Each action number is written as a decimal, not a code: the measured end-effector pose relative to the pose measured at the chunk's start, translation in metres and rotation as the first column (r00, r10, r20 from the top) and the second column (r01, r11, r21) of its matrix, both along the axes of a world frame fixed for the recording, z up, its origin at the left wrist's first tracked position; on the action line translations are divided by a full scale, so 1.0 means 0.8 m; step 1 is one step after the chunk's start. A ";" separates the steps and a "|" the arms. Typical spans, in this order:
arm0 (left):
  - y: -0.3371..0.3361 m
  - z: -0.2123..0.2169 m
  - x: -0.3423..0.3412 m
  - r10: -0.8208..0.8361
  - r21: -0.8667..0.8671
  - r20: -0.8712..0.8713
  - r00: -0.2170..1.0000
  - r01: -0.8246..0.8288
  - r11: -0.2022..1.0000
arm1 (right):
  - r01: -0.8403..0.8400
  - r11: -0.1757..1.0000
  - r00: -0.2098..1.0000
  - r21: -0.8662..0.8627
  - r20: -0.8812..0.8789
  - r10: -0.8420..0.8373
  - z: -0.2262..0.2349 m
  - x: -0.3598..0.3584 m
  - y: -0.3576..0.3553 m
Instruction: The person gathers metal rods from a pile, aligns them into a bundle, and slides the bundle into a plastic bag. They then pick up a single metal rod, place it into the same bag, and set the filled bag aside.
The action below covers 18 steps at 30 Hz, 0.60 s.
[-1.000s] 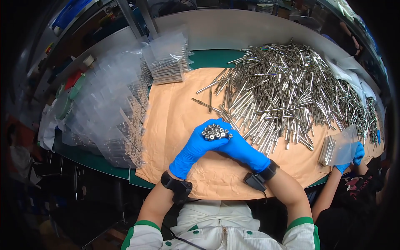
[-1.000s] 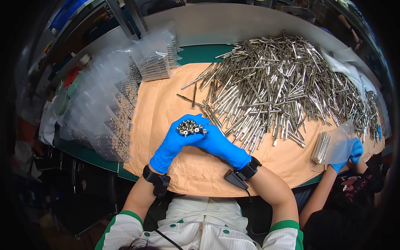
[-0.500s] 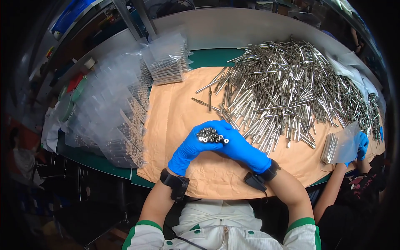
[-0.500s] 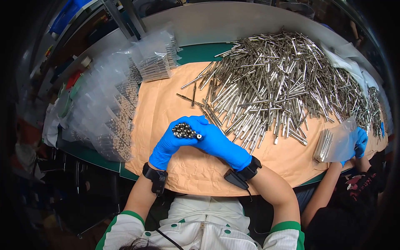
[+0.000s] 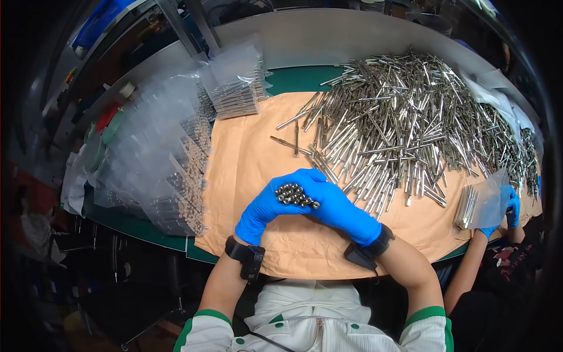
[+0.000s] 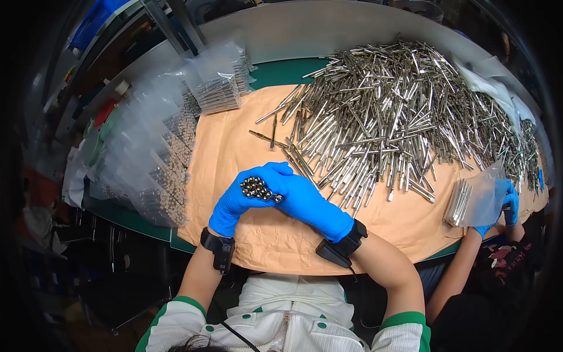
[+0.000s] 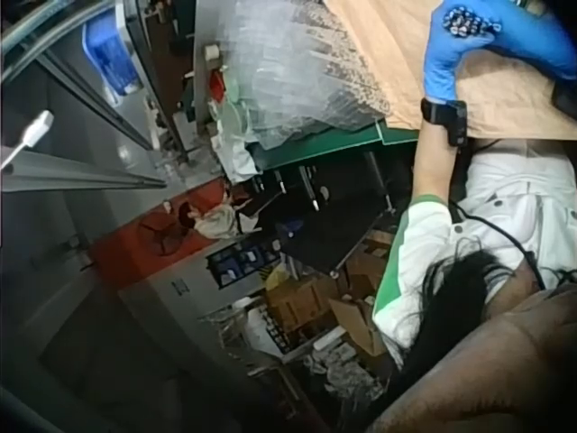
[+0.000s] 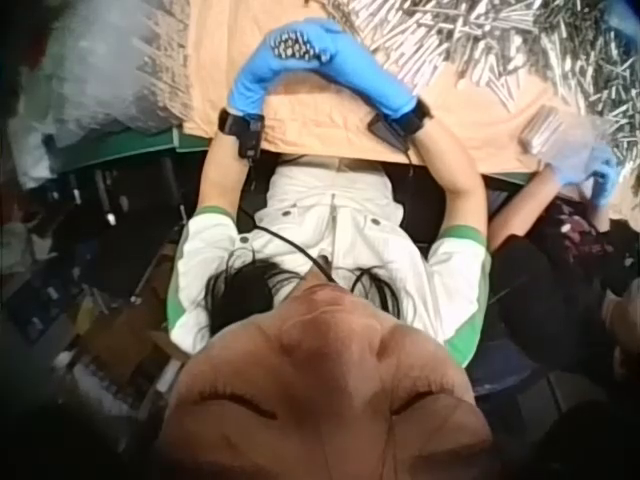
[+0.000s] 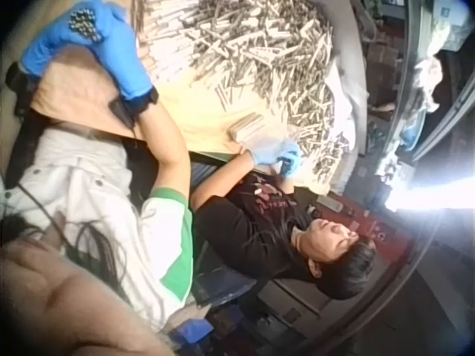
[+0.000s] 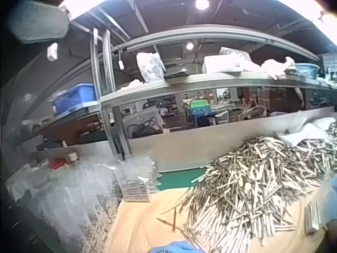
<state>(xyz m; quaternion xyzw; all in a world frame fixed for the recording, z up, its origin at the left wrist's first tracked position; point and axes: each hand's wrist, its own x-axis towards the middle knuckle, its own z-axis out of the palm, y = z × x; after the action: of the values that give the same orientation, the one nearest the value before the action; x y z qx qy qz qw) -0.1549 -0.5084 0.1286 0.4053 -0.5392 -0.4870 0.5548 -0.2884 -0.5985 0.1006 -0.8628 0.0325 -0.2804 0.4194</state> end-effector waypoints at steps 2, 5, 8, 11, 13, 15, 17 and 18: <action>-0.002 -0.001 -0.003 0.026 -0.035 0.018 1.000 -0.025 0.999 | -0.002 1.000 0.999 0.009 -0.041 0.002 0.001 -0.002 -0.002; -0.006 -0.003 -0.007 0.081 -0.106 0.052 0.995 -0.075 0.991 | -0.006 1.000 0.993 0.025 -0.120 0.009 0.009 -0.002 -0.009; -0.004 -0.006 -0.013 0.266 0.157 -0.130 0.955 -0.245 0.957 | 0.019 0.989 1.000 -0.147 0.004 -0.019 0.022 -0.001 -0.017; -0.005 -0.013 -0.016 0.313 0.143 -0.135 0.940 -0.294 0.945 | 0.057 0.994 0.985 -0.097 -0.156 -0.072 0.036 -0.008 -0.014; -0.006 -0.017 -0.014 0.343 0.136 -0.137 0.929 -0.325 0.936 | 0.073 0.995 0.968 -0.073 -0.236 -0.088 0.035 -0.008 -0.014; -0.007 -0.020 -0.012 0.377 0.143 -0.204 0.903 -0.354 0.924 | 0.070 0.995 0.972 -0.066 -0.218 -0.083 0.025 -0.005 -0.017; -0.009 -0.022 -0.008 0.403 0.145 -0.236 0.884 -0.378 0.914 | 0.058 0.996 0.976 -0.063 -0.206 -0.070 0.020 -0.006 -0.019; -0.011 -0.023 -0.006 0.412 0.113 -0.269 0.870 -0.397 0.911 | 0.091 0.996 0.974 0.024 -0.209 -0.084 0.020 -0.008 -0.020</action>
<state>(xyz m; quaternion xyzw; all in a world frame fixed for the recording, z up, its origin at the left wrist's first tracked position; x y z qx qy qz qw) -0.1598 -0.5168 0.1100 0.4491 -0.3430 -0.4278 0.7054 -0.2950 -0.6143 0.1164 -0.8780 0.1187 -0.2064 0.4152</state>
